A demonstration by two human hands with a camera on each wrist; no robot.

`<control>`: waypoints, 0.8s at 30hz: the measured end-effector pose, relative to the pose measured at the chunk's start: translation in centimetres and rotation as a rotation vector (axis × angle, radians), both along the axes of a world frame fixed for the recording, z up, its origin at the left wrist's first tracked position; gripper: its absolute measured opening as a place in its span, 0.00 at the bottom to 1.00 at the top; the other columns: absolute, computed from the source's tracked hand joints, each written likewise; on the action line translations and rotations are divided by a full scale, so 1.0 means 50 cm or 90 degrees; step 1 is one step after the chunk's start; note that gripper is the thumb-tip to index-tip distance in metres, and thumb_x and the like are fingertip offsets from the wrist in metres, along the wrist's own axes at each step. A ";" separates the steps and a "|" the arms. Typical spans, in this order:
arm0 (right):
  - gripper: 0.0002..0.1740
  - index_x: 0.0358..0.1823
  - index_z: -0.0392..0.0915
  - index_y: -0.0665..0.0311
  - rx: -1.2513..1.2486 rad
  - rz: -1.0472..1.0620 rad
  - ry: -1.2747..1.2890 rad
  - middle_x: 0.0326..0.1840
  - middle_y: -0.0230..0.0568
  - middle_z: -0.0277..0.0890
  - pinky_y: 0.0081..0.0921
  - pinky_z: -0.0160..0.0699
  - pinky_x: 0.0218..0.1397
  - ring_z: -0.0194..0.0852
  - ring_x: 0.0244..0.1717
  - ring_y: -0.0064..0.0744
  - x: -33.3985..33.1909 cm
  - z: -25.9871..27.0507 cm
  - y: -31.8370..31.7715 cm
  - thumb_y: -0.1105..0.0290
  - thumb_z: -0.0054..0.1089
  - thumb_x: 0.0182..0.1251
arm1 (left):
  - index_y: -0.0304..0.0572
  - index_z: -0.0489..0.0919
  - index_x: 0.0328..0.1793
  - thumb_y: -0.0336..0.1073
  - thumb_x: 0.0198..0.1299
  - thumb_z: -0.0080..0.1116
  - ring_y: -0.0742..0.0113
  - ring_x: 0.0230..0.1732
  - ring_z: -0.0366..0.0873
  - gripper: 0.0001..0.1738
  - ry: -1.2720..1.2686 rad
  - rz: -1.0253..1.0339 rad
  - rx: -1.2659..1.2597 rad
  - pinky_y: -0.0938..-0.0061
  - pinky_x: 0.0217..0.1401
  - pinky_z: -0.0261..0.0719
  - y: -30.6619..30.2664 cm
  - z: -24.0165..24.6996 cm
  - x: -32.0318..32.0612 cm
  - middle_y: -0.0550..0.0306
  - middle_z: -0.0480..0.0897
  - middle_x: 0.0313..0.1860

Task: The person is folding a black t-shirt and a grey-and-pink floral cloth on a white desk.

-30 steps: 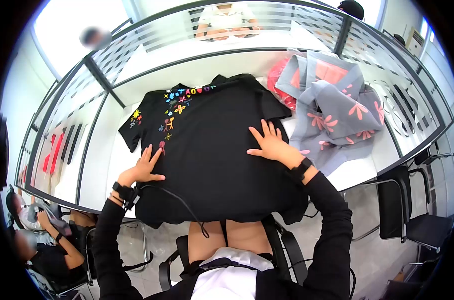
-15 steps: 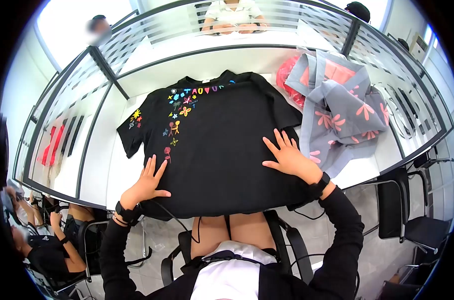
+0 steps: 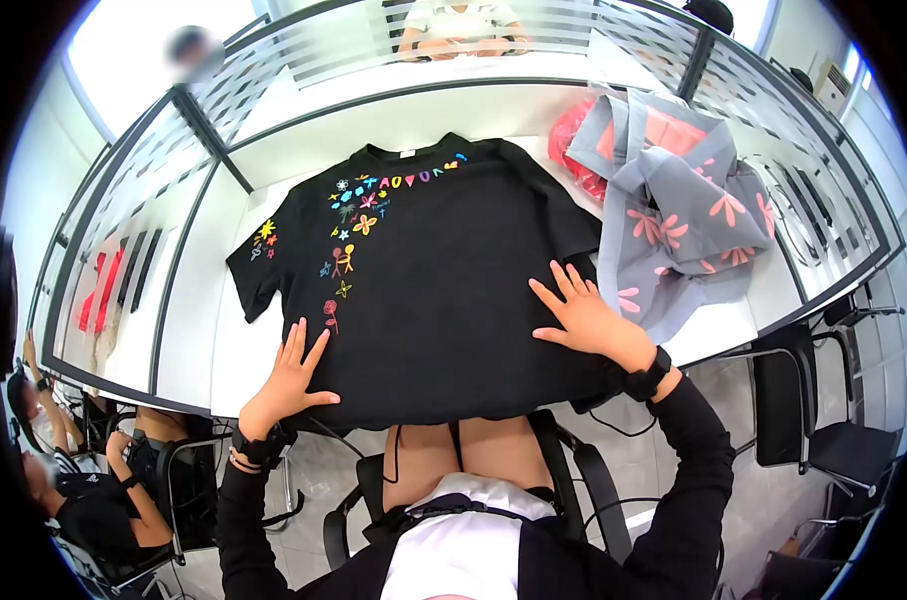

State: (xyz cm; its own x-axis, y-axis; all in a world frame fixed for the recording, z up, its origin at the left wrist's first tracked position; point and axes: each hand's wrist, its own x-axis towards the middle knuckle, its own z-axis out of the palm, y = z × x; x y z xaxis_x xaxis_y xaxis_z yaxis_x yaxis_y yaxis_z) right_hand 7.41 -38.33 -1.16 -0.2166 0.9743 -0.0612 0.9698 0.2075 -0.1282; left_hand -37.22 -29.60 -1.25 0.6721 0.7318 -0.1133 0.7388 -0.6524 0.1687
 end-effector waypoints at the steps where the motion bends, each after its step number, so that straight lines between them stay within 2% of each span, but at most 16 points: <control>1: 0.40 0.69 0.55 0.54 -0.001 0.007 -0.001 0.72 0.60 0.43 0.49 0.56 0.66 0.45 0.70 0.64 0.003 0.007 -0.002 0.49 0.58 0.58 | 0.49 0.51 0.74 0.63 0.39 0.66 0.31 0.73 0.38 0.58 -0.004 0.001 -0.003 0.40 0.68 0.48 -0.004 0.000 -0.003 0.28 0.42 0.72; 4: 0.34 0.62 0.63 0.58 -0.013 0.011 0.124 0.64 0.57 0.59 0.42 0.65 0.61 0.60 0.63 0.55 0.035 0.031 0.020 0.52 0.61 0.56 | 0.49 0.52 0.74 0.62 0.39 0.67 0.32 0.73 0.38 0.58 -0.019 0.002 -0.007 0.41 0.68 0.47 -0.007 -0.004 -0.004 0.28 0.42 0.72; 5: 0.26 0.51 0.71 0.62 0.088 -0.018 0.166 0.50 0.51 0.71 0.35 0.72 0.52 0.71 0.51 0.48 0.037 0.038 0.030 0.57 0.63 0.53 | 0.49 0.52 0.74 0.62 0.38 0.67 0.32 0.73 0.38 0.58 -0.024 0.003 -0.007 0.41 0.68 0.47 -0.008 -0.005 -0.005 0.28 0.42 0.72; 7: 0.21 0.42 0.74 0.65 0.138 -0.136 0.238 0.37 0.48 0.75 0.34 0.74 0.43 0.75 0.40 0.44 0.070 0.025 0.065 0.59 0.64 0.53 | 0.49 0.52 0.74 0.61 0.38 0.67 0.32 0.73 0.38 0.58 -0.030 0.002 -0.007 0.41 0.68 0.47 -0.011 -0.006 -0.007 0.28 0.42 0.72; 9: 0.17 0.35 0.75 0.67 0.189 -0.143 0.319 0.29 0.46 0.75 0.31 0.73 0.36 0.76 0.32 0.41 0.106 0.021 0.102 0.60 0.64 0.52 | 0.50 0.52 0.74 0.61 0.38 0.67 0.32 0.73 0.38 0.58 -0.033 -0.001 -0.002 0.41 0.68 0.47 -0.011 -0.006 -0.008 0.29 0.42 0.72; 10: 0.16 0.34 0.75 0.68 0.224 -0.179 0.310 0.26 0.45 0.75 0.29 0.72 0.33 0.75 0.29 0.38 0.124 0.015 0.120 0.61 0.64 0.52 | 0.50 0.52 0.74 0.61 0.38 0.67 0.32 0.73 0.38 0.58 -0.034 -0.002 -0.006 0.41 0.68 0.47 -0.014 -0.006 -0.009 0.29 0.42 0.72; 11: 0.18 0.34 0.75 0.68 0.226 -0.231 0.301 0.27 0.46 0.75 0.31 0.73 0.34 0.75 0.30 0.40 0.132 0.022 0.135 0.60 0.64 0.52 | 0.50 0.52 0.74 0.61 0.38 0.67 0.32 0.73 0.38 0.58 -0.034 -0.004 -0.009 0.42 0.68 0.47 -0.016 -0.004 -0.010 0.29 0.42 0.72; 13: 0.23 0.34 0.74 0.71 0.407 -0.184 0.162 0.27 0.49 0.75 0.35 0.73 0.36 0.75 0.32 0.45 0.156 0.004 0.166 0.55 0.64 0.52 | 0.50 0.52 0.74 0.61 0.38 0.68 0.33 0.73 0.39 0.58 -0.030 -0.003 -0.011 0.42 0.68 0.48 -0.017 0.000 -0.011 0.30 0.42 0.72; 16: 0.31 0.35 0.75 0.74 0.254 -0.253 0.045 0.30 0.55 0.76 0.39 0.73 0.39 0.76 0.35 0.50 0.161 0.004 0.186 0.47 0.65 0.48 | 0.51 0.52 0.74 0.60 0.38 0.68 0.35 0.73 0.39 0.58 -0.027 0.005 -0.015 0.44 0.69 0.48 -0.024 0.002 -0.009 0.30 0.43 0.72; 19: 0.37 0.34 0.76 0.74 -0.045 -0.280 -0.020 0.35 0.57 0.77 0.38 0.73 0.43 0.76 0.40 0.50 0.163 0.011 0.213 0.41 0.68 0.41 | 0.51 0.52 0.74 0.60 0.38 0.68 0.36 0.74 0.40 0.57 -0.031 0.012 -0.016 0.45 0.70 0.47 -0.028 0.007 -0.009 0.31 0.43 0.72; 20: 0.39 0.33 0.76 0.75 -0.016 -0.298 0.000 0.37 0.59 0.76 0.38 0.73 0.44 0.76 0.41 0.51 0.157 0.012 0.211 0.40 0.70 0.36 | 0.51 0.52 0.74 0.60 0.38 0.68 0.36 0.74 0.40 0.57 -0.029 0.012 -0.014 0.46 0.70 0.47 -0.029 0.005 -0.010 0.31 0.43 0.72; 23: 0.34 0.28 0.78 0.75 0.080 -0.276 0.088 0.30 0.59 0.77 0.38 0.75 0.41 0.78 0.36 0.52 0.184 -0.015 0.223 0.46 0.73 0.35 | 0.51 0.52 0.74 0.60 0.38 0.68 0.37 0.74 0.40 0.57 -0.025 0.014 -0.011 0.46 0.70 0.47 -0.031 0.004 -0.011 0.31 0.43 0.72; 24: 0.32 0.28 0.78 0.74 0.063 -0.311 0.059 0.28 0.57 0.77 0.36 0.75 0.40 0.79 0.36 0.49 0.192 -0.014 0.232 0.50 0.74 0.33 | 0.51 0.52 0.74 0.60 0.38 0.68 0.37 0.74 0.40 0.57 -0.024 0.015 -0.009 0.46 0.70 0.47 -0.030 0.005 -0.011 0.31 0.43 0.73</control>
State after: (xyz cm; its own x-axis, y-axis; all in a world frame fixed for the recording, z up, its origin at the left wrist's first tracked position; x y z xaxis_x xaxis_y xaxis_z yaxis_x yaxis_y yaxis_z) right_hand 17.03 -26.74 -1.87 0.2659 0.9633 0.0350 0.9421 -0.2520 -0.2211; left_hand -37.75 -31.11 -1.02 0.6588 0.7458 -0.0990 0.7468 -0.6325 0.2053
